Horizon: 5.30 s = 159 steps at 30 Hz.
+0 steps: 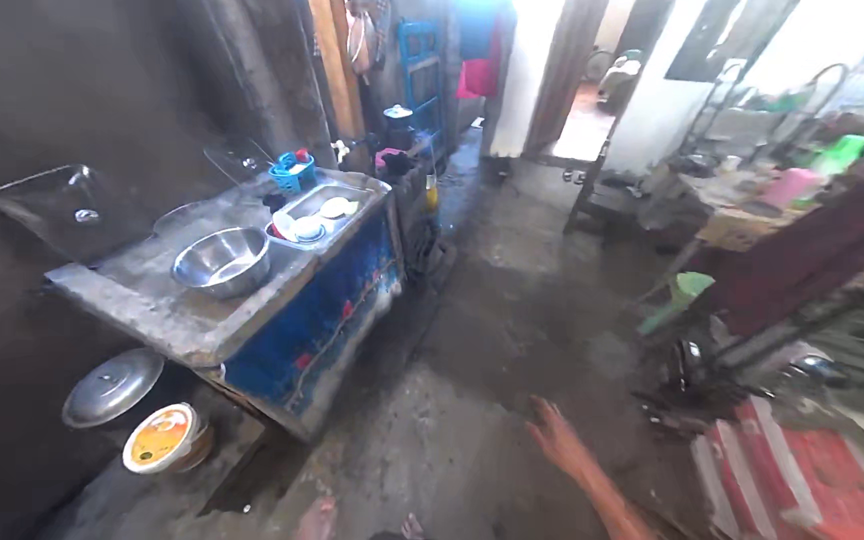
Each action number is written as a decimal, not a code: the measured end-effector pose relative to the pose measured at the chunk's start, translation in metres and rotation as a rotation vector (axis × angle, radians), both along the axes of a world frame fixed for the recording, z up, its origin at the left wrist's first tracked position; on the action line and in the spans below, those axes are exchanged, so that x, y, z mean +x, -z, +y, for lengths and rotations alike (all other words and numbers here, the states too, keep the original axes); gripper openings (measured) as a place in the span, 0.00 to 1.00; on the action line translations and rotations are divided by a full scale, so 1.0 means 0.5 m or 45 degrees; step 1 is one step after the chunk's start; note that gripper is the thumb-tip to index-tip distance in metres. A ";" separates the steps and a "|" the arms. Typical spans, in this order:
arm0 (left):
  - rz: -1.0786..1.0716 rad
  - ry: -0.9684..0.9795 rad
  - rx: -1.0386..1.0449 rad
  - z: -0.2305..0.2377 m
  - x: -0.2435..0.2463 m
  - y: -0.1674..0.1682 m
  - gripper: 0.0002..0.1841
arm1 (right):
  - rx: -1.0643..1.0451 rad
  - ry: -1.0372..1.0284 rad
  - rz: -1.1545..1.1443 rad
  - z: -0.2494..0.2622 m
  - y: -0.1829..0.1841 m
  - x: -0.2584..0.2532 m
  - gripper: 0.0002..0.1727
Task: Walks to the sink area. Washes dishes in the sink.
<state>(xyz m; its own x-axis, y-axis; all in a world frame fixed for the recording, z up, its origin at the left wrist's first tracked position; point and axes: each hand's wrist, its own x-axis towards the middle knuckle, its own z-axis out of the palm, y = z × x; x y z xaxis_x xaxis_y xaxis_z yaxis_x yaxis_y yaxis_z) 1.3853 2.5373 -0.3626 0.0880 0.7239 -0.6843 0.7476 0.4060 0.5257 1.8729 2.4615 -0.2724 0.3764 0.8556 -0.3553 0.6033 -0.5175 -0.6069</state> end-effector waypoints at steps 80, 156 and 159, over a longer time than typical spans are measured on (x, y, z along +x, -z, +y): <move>0.785 -0.417 0.458 1.921 0.419 0.027 0.15 | -0.364 -1.834 -0.364 2.450 0.197 -0.137 0.31; 0.939 -1.113 1.082 1.907 0.300 -0.033 0.20 | -0.139 -2.058 -0.478 2.485 0.166 -0.154 0.38; 0.932 -1.043 0.920 1.922 0.225 -0.039 0.28 | -0.149 -1.830 -0.265 2.467 0.111 -0.169 0.37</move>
